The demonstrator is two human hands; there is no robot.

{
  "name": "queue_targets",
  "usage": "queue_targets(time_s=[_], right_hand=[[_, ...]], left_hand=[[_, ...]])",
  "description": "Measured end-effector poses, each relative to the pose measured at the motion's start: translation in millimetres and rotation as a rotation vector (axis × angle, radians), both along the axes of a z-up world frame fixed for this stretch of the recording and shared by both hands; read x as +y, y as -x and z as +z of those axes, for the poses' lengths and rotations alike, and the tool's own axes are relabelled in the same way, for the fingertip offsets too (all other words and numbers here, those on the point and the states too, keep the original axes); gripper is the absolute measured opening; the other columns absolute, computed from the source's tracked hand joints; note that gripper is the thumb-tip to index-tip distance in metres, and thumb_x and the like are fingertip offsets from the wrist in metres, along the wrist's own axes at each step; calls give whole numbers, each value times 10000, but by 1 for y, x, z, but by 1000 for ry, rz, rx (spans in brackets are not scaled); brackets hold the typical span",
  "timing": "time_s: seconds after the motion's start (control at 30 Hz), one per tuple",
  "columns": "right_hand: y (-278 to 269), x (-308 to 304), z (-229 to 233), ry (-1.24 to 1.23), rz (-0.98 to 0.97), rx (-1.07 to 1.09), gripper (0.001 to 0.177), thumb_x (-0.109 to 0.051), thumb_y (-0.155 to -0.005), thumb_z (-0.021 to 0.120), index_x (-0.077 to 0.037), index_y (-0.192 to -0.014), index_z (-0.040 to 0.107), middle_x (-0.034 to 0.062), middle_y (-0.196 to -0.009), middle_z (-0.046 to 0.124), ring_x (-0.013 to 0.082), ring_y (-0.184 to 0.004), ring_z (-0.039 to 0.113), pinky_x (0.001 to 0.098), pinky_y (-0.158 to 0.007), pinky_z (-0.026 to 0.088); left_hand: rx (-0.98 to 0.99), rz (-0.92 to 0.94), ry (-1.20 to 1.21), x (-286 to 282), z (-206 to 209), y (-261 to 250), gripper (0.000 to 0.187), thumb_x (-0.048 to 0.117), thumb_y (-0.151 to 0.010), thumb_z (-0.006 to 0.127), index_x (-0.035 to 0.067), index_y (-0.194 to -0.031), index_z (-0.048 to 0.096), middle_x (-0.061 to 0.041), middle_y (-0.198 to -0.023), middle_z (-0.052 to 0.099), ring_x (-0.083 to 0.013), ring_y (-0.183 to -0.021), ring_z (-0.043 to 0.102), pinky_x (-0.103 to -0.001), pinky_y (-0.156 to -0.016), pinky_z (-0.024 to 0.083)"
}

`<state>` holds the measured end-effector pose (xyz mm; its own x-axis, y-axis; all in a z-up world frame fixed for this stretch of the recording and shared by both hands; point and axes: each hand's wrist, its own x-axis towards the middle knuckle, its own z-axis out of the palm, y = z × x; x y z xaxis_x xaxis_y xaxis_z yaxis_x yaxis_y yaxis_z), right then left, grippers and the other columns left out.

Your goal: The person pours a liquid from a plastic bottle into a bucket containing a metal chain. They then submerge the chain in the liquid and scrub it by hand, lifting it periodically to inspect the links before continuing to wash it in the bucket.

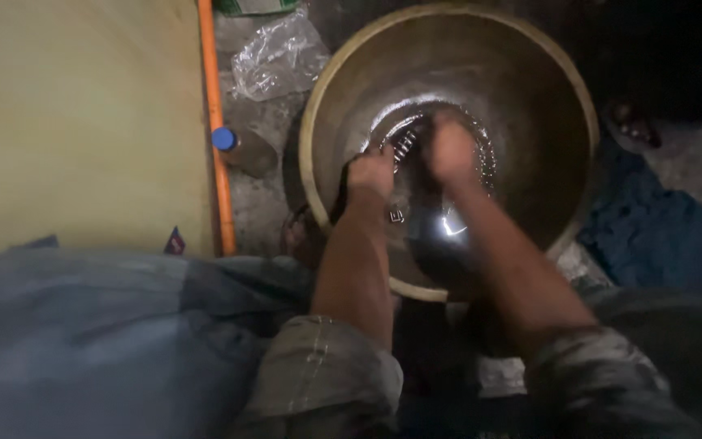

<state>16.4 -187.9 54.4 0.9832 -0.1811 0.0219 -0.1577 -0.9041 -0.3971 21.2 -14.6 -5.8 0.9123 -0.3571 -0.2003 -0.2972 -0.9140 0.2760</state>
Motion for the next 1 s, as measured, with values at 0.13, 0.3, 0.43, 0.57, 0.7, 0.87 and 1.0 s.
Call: queue_targets(time_s=[0.13,0.3,0.43,0.57,0.7,0.87,1.0], right_hand=[[5,-106,-49,187,-103,-22,252,-260,-997,687,-66,-1157,707,222,-1150,700,412,-1041,679,514,-888,550],[30,-116,-42,276,-97,-133,313,-164,-861,718,-81,-1163,708,217,-1274,649,411,-1036,667,498,-834,555],[48,-108,-30,195,-87,-58,426,-171,-848,724,-41,-1249,655,225,-1237,648,417,-1033,655,503,-837,549],[36,-110,-60,172,-178,86,438,-160,-869,696,-32,-1285,644,228,-1188,670,404,-1039,668,501,-861,553],[4,-75,-83,206,-151,9,451,-150,-890,668,-23,-1322,634,232,-1139,692,392,-1045,680,500,-885,557],[-4,-63,-49,147,65,40,519,-234,-857,683,-80,-1348,619,228,-1189,684,399,-1039,674,510,-887,548],[-3,-60,-28,141,-46,118,492,-227,-923,652,-92,-1392,588,220,-1210,679,404,-1083,667,520,-915,539]], left_hand=[[-74,38,63,-4,4,0,301,146,-986,489,107,-1274,566,-172,-1179,673,-354,-1023,703,-467,-836,570],[-90,6,10,-1,5,3,329,144,-951,521,107,-1277,555,-180,-1175,667,-349,-987,707,-469,-820,570],[-20,29,34,-4,4,-1,291,204,-966,535,126,-1246,564,-167,-1167,671,-354,-1018,698,-477,-849,560],[-14,38,42,-2,4,-1,313,268,-992,552,109,-1261,555,-172,-1167,672,-367,-1024,693,-485,-850,560],[-190,-40,-38,-4,0,4,403,147,-939,569,96,-1338,539,-182,-1167,639,-354,-971,686,-472,-770,570],[-229,-111,-180,-4,18,33,325,150,-964,572,114,-1287,576,-151,-1256,568,-325,-1052,634,-472,-809,547],[-413,-167,-90,-1,42,40,353,246,-933,590,116,-1261,600,-97,-1298,549,-302,-1200,533,-524,-988,462]])
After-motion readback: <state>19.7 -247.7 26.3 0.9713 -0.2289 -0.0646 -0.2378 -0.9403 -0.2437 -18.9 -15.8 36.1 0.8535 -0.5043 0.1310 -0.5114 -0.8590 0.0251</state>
